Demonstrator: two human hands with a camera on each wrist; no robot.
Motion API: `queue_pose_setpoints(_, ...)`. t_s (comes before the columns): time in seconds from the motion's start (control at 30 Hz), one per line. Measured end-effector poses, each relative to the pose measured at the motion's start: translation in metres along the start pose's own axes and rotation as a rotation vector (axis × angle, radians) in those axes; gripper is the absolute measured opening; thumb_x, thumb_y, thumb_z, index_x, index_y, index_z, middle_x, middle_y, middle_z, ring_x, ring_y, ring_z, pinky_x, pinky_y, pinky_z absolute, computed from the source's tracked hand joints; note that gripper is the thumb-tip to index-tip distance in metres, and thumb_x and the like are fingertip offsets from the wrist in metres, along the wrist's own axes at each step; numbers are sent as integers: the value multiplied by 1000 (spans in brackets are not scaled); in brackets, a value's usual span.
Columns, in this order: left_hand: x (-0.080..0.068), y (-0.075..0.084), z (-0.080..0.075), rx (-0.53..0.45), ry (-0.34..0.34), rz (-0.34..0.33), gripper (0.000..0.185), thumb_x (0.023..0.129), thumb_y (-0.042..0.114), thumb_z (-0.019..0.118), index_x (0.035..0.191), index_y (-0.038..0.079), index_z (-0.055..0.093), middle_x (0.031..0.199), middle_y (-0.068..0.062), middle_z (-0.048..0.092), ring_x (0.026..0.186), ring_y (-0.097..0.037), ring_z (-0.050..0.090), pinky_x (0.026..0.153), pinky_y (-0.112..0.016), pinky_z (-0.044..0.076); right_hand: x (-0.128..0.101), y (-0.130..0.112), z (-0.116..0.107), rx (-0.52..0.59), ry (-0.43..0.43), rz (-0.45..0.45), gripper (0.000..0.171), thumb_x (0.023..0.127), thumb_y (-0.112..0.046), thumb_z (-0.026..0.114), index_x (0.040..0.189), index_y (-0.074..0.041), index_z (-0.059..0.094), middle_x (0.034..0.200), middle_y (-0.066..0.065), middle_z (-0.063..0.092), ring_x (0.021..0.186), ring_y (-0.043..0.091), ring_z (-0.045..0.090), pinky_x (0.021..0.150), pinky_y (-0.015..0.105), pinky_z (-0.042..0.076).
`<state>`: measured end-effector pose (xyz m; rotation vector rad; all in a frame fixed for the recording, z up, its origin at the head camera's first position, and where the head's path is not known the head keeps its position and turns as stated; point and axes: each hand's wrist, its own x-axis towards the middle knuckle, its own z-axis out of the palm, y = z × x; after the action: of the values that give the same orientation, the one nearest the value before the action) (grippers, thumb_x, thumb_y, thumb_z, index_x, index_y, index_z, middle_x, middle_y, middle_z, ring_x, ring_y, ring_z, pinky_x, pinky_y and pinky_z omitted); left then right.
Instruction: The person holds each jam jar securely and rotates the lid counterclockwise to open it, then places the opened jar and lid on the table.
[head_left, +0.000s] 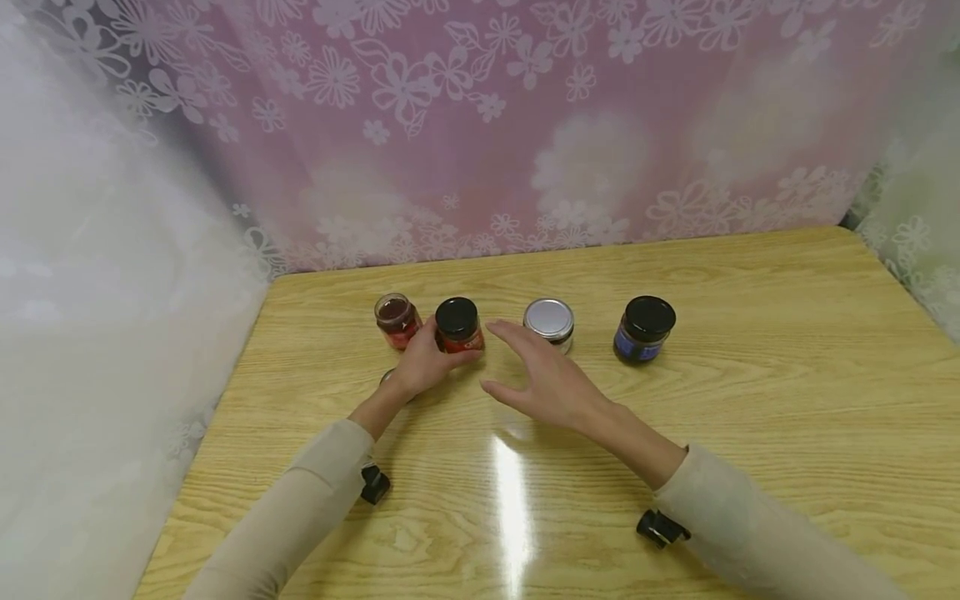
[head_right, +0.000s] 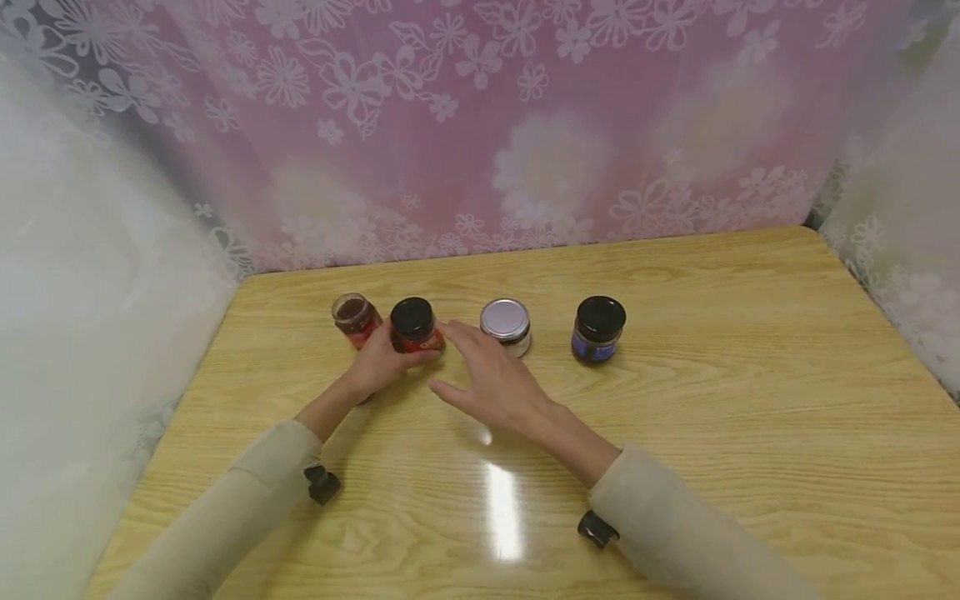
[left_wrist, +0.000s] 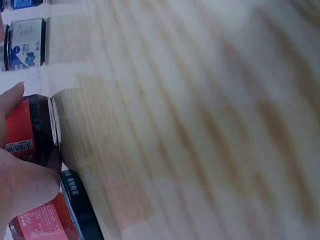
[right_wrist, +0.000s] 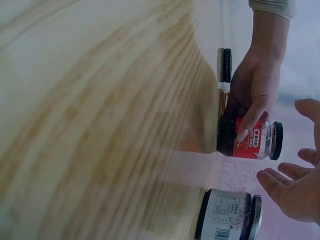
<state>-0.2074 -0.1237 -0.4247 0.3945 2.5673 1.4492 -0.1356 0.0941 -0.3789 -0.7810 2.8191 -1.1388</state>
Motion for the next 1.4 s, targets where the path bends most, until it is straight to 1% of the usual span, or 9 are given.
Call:
queue_pose_setpoints(0.2,2,-2,2,3,25,20,67,79,23,81,134,9,47,124,-9,58,118,-22,52,100,-41,39,-1,3,4,2,-18,2,72,89,-44,65,148,-15,35,148,6,36,134,24,35,104,46,34)
queue_pose_setpoints(0.37,1,-2,2,26,14,4,65,79,26,80,134,11,48,124,-7,59,117,-21,53,99,-41,40,-2,5,5,4,-25,8,72,89,-43,66,147,-15,36,147,6,38,133,23,37,103,46,36)
queue_pose_setpoints(0.53,2,3,1,50,-7,-3,64,80,28,80,134,12,49,124,-6,59,116,-21,54,97,-40,41,-2,6,6,-2,-27,19,71,88,-42,66,147,-14,37,146,6,40,133,22,38,103,45,36)
queue_pose_setpoints(0.67,2,4,0,68,-5,-10,64,79,29,80,133,12,50,123,-6,59,115,-21,54,97,-40,42,-3,6,6,-3,-28,25,71,89,-43,66,147,-14,36,146,6,40,133,22,38,103,45,36)
queue_pose_setpoints(0.87,0,3,-1,81,19,-11,65,77,29,82,132,12,52,121,-5,61,113,-21,55,96,-40,42,-4,6,5,4,-28,57,71,89,-47,63,148,-20,34,146,5,39,131,24,40,97,49,40)
queue_pose_setpoints(1.0,-5,3,-2,73,31,-25,63,75,30,84,129,13,56,119,-4,62,112,-19,56,95,-39,43,-6,3,3,19,-30,87,70,90,-52,59,149,-24,33,147,4,38,126,24,45,91,52,44)
queue_pose_setpoints(1.13,-10,6,-3,69,41,-27,62,73,34,84,125,13,58,116,-3,63,110,-19,57,94,-40,44,-8,0,0,22,-25,97,70,91,-58,52,149,-25,32,148,1,38,123,22,48,88,52,46)
queue_pose_setpoints(1.23,-15,10,-5,60,48,-2,59,73,33,84,123,13,59,115,-3,63,108,-19,58,91,-39,46,-9,-2,-2,10,-16,92,70,91,-61,49,149,-26,32,147,0,38,122,21,49,88,51,46)
queue_pose_setpoints(1.4,-28,13,-9,17,30,40,55,76,25,82,124,11,58,114,-5,62,104,-20,61,87,-37,49,-11,-6,-5,-3,25,60,68,92,-58,50,149,-25,33,146,0,41,119,23,53,85,53,47)
